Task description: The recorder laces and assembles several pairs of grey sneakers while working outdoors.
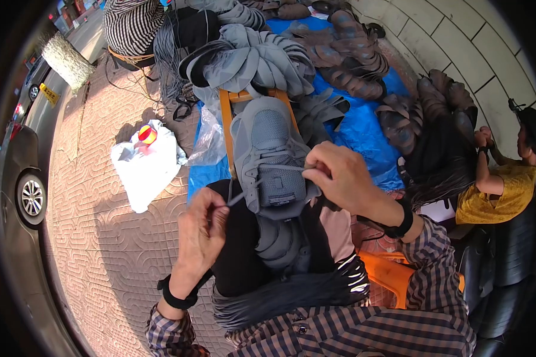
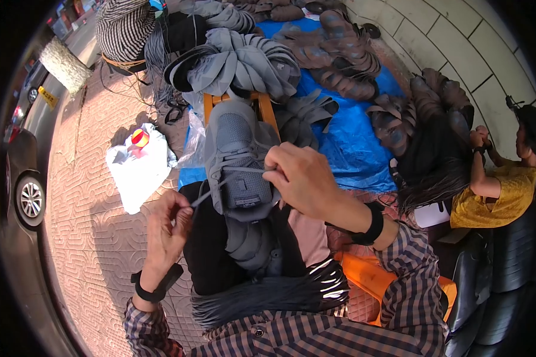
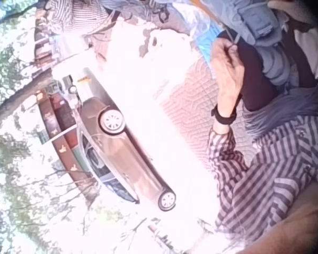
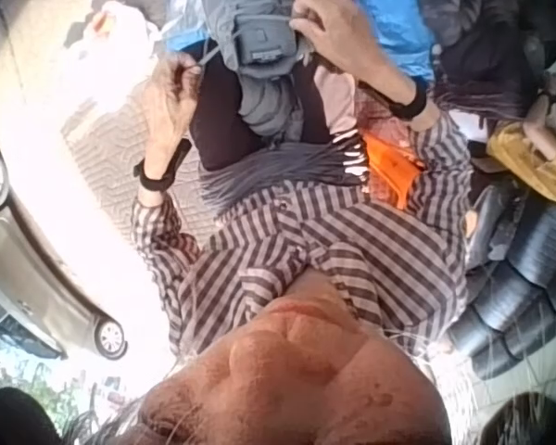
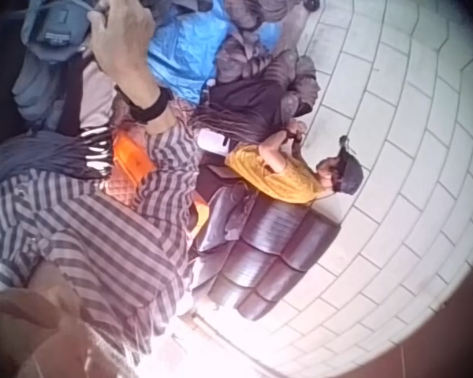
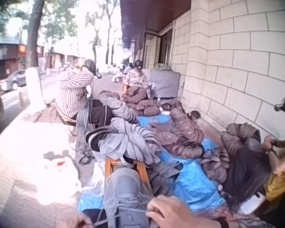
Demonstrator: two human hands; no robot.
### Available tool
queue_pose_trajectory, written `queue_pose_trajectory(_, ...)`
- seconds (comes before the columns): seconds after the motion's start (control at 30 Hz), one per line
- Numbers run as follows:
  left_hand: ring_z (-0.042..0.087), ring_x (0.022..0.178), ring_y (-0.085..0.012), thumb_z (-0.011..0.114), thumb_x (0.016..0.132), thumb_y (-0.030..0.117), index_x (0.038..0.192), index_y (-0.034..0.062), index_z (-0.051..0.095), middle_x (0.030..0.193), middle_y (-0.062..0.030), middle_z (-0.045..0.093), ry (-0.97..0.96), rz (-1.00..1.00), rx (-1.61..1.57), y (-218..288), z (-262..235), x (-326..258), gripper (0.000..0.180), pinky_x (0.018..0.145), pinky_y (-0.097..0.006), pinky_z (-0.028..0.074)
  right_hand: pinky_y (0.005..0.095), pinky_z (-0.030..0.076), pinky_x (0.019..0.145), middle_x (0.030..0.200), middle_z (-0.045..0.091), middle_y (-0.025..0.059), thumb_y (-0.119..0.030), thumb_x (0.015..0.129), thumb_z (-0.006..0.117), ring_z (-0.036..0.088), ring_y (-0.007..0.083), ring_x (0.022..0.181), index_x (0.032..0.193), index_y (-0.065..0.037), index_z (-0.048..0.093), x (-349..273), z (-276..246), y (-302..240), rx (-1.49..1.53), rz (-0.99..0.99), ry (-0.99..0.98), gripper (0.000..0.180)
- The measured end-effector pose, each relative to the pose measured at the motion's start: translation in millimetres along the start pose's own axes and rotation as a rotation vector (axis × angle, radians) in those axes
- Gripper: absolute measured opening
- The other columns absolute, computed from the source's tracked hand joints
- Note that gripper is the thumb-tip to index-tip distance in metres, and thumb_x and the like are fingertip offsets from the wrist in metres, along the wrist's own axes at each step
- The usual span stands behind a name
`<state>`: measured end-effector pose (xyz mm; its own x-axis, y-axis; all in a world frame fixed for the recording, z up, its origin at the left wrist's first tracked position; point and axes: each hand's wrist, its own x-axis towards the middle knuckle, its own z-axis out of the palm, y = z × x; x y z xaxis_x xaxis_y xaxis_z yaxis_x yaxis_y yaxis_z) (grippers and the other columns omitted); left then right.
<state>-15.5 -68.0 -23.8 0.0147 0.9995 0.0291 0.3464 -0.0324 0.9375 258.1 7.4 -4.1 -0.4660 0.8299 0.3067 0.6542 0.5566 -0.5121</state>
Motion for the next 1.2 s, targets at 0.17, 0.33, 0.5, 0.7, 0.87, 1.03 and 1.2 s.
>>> queue_pose_trajectory(0.17,0.059,0.066,-0.0341,0.058,0.082,-0.01,0.087,0.0029,0.054,0.08,-0.0144,0.055,0.201,0.338,0.48,3.2,4.0,12.7,0.014,0.055,-0.039,0.046,0.0351,0.046,0.062,0.075,0.061,0.0102,-0.012,0.082,0.07,0.061,0.024,0.067,0.09,-0.002,0.058,2.7,-7.2,16.5,0.073,0.101,-0.014,0.017)
queue_pose_trajectory(0.33,0.062,0.067,-0.029,0.068,0.083,0.006,0.09,0.008,0.063,0.083,-0.0091,0.057,0.148,0.541,0.779,14.8,6.0,13.3,0.009,0.053,-0.039,0.047,0.0355,0.046,0.058,0.07,0.064,0.0117,-0.013,0.084,0.067,0.063,0.0227,0.062,0.097,-0.001,0.06,1.2,-17.0,8.7,0.389,0.284,-0.2,0.019)
queue_pose_trajectory(0.5,0.06,0.062,-0.026,0.07,0.084,0.012,0.094,0.0084,0.066,0.079,-0.0066,0.059,0.112,0.581,0.878,-6.9,-15.3,10.6,0.011,0.053,-0.036,0.045,0.0242,0.044,0.054,0.066,0.063,0.0033,-0.017,0.088,0.067,0.058,0.0091,0.057,0.109,-0.003,0.065,-14.0,-53.2,27.5,0.612,0.476,-0.355,0.025)
queue_pose_trajectory(0.7,0.039,0.051,-0.0036,0.061,0.092,0.013,0.1,0.0042,0.062,0.063,0.0046,0.048,-0.034,-0.335,-0.673,-124.0,-118.6,-25.4,0.012,0.043,-0.02,0.028,0.0277,0.051,0.061,0.073,0.058,0.0003,-0.017,0.094,0.066,0.046,0.0062,0.048,0.104,-0.004,0.062,-110.0,-118.1,189.6,1.569,0.593,0.392,0.016)
queue_pose_trajectory(0.87,0.035,0.051,-0.0024,0.054,0.091,0.001,0.102,0.0036,0.057,0.069,0.0045,0.045,0.312,-0.125,-1.311,-174.0,-163.1,-66.1,0.012,0.041,-0.018,0.025,0.0342,0.054,0.088,0.092,0.065,0.0066,-0.008,0.099,0.054,0.058,0.0098,0.069,0.108,0.0,0.06,-164.2,-141.9,236.9,1.726,0.652,0.91,0.014)
queue_pose_trajectory(1.03,0.049,0.069,-0.0093,0.054,0.087,-0.005,0.126,-0.0007,0.052,0.1,-0.0054,0.063,0.442,0.083,-1.473,-236.3,-247.3,-77.6,0.039,0.062,-0.021,0.043,0.0459,0.042,0.11,0.131,0.058,0.0178,0.0,0.098,0.046,0.052,0.0272,0.129,0.122,0.004,0.052,-183.1,-130.5,261.2,1.559,0.664,1.176,0.026)
queue_pose_trajectory(1.2,0.063,0.113,-0.0173,0.054,0.098,0.007,0.134,-0.0039,0.048,0.125,-0.014,0.063,0.753,0.056,-1.086,-224.3,-331.3,-84.5,0.038,0.096,-0.03,0.053,0.024,0.054,0.071,0.091,0.064,0.003,-0.013,0.092,0.065,0.057,0.0101,0.068,0.109,-0.001,0.068,-109.6,-54.8,191.5,0.998,0.804,0.43,0.021)
